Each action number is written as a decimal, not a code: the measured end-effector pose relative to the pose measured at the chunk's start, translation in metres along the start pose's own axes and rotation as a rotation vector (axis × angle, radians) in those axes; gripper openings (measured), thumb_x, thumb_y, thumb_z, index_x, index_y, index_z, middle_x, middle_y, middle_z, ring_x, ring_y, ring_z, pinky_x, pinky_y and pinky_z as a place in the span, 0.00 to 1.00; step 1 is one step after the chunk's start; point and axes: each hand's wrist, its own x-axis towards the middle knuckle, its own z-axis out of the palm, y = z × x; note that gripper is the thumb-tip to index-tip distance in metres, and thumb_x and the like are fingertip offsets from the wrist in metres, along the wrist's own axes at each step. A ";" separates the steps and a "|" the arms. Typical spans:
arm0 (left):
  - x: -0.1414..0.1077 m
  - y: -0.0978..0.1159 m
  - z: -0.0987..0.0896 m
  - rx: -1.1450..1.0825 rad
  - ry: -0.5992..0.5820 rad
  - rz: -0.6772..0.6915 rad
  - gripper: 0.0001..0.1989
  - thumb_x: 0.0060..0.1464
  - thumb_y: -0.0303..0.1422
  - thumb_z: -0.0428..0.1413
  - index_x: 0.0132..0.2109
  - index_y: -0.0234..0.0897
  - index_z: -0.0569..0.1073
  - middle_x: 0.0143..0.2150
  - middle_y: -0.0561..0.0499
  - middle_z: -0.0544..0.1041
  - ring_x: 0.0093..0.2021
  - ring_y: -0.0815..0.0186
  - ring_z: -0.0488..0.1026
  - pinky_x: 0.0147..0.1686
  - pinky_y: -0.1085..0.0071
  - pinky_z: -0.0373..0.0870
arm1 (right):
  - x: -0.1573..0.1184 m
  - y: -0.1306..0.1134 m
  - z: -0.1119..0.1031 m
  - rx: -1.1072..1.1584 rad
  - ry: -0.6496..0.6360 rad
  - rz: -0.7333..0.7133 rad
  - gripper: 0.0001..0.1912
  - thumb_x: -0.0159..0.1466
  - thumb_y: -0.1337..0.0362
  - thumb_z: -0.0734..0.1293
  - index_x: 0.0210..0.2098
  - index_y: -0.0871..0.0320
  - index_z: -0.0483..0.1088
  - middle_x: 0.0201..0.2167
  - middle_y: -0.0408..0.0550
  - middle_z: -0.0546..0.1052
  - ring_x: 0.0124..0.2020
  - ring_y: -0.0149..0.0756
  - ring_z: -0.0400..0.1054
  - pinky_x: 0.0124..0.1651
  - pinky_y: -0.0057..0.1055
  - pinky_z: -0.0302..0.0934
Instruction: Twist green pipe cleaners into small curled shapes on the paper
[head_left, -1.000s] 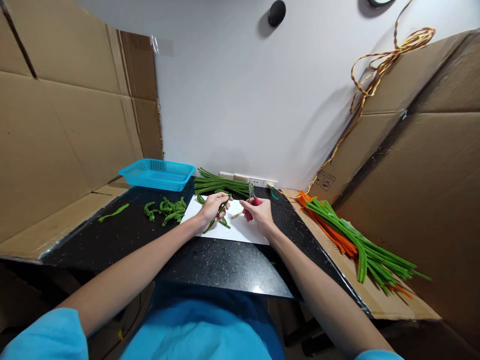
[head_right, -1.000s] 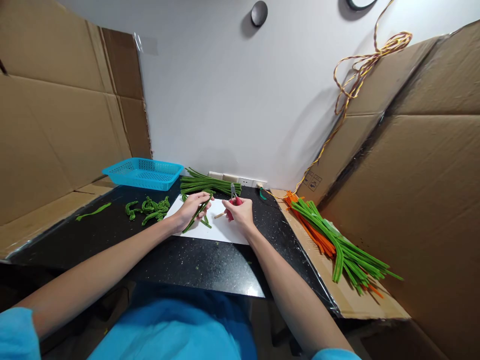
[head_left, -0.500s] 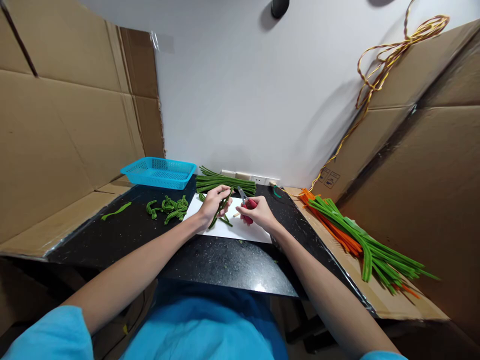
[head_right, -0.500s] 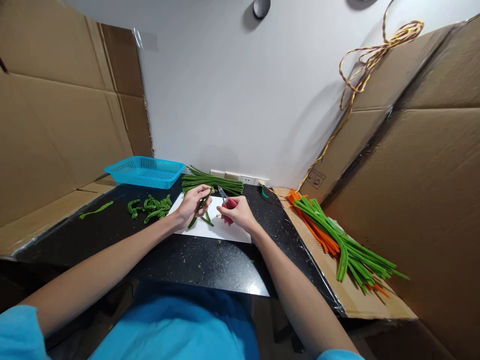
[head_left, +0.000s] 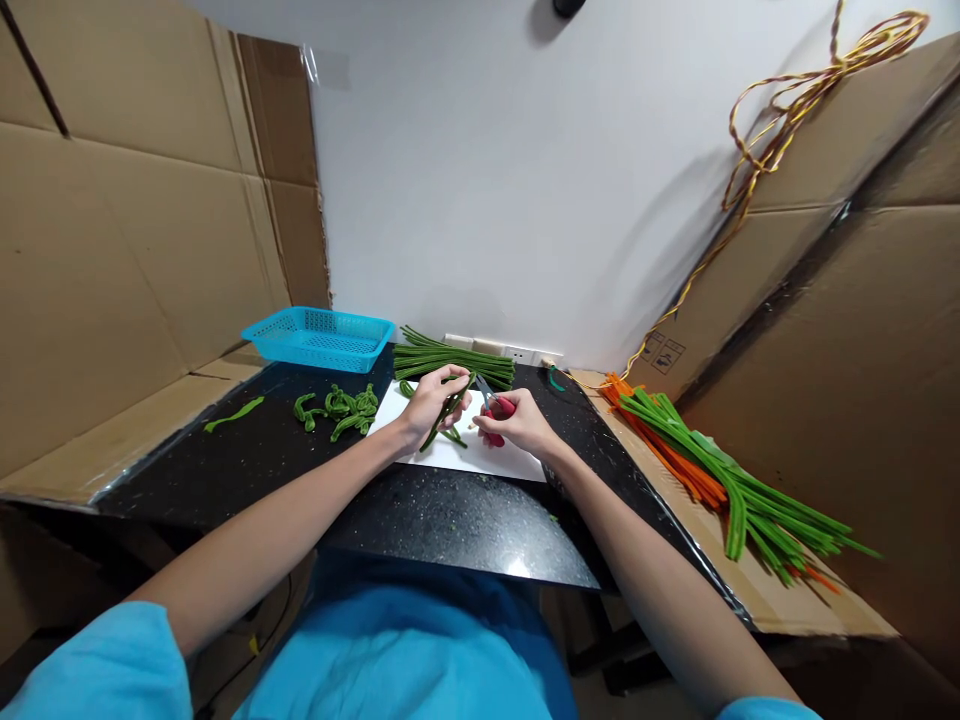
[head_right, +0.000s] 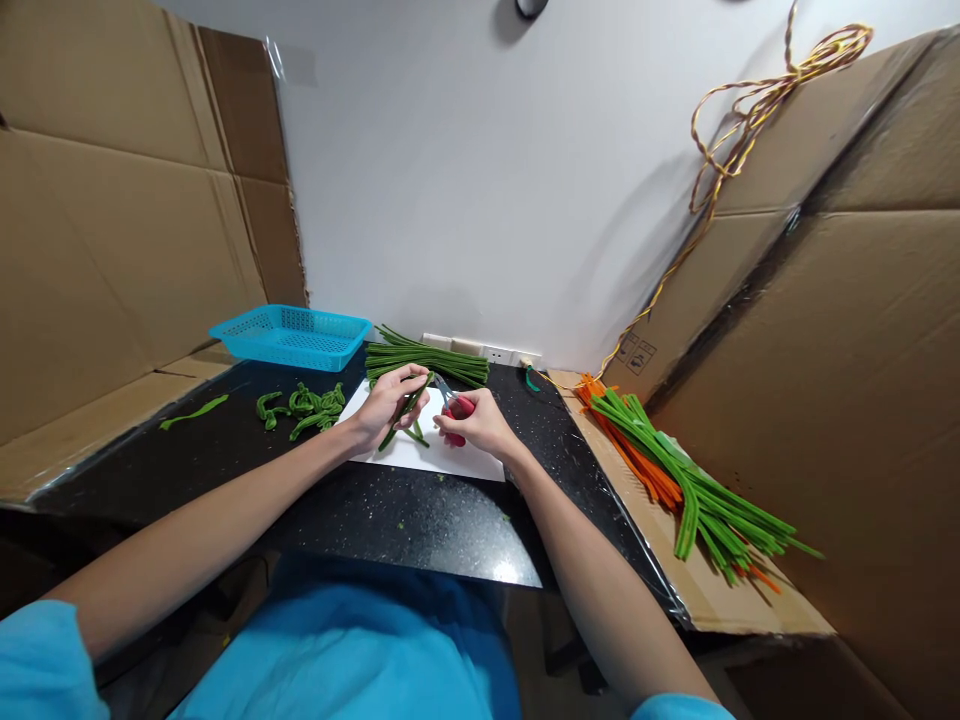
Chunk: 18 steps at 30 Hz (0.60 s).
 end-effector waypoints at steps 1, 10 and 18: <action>0.001 -0.001 0.000 0.005 0.002 -0.001 0.18 0.56 0.42 0.64 0.44 0.39 0.66 0.23 0.58 0.72 0.13 0.76 0.59 0.13 0.80 0.45 | 0.000 0.000 0.000 0.003 -0.001 -0.002 0.20 0.51 0.52 0.81 0.26 0.61 0.74 0.19 0.47 0.78 0.17 0.34 0.71 0.20 0.27 0.65; 0.002 -0.002 -0.003 0.045 0.010 0.021 0.17 0.57 0.42 0.64 0.45 0.38 0.68 0.22 0.58 0.71 0.12 0.77 0.57 0.12 0.79 0.46 | -0.002 -0.005 -0.001 -0.047 -0.026 -0.004 0.18 0.54 0.55 0.79 0.24 0.61 0.73 0.18 0.46 0.77 0.17 0.31 0.69 0.21 0.26 0.63; 0.004 -0.004 -0.004 0.081 0.005 0.018 0.17 0.56 0.41 0.64 0.45 0.37 0.70 0.23 0.56 0.72 0.13 0.77 0.57 0.13 0.79 0.45 | -0.002 -0.005 -0.001 -0.017 -0.026 -0.014 0.19 0.52 0.52 0.80 0.24 0.61 0.74 0.18 0.47 0.77 0.17 0.33 0.69 0.21 0.28 0.63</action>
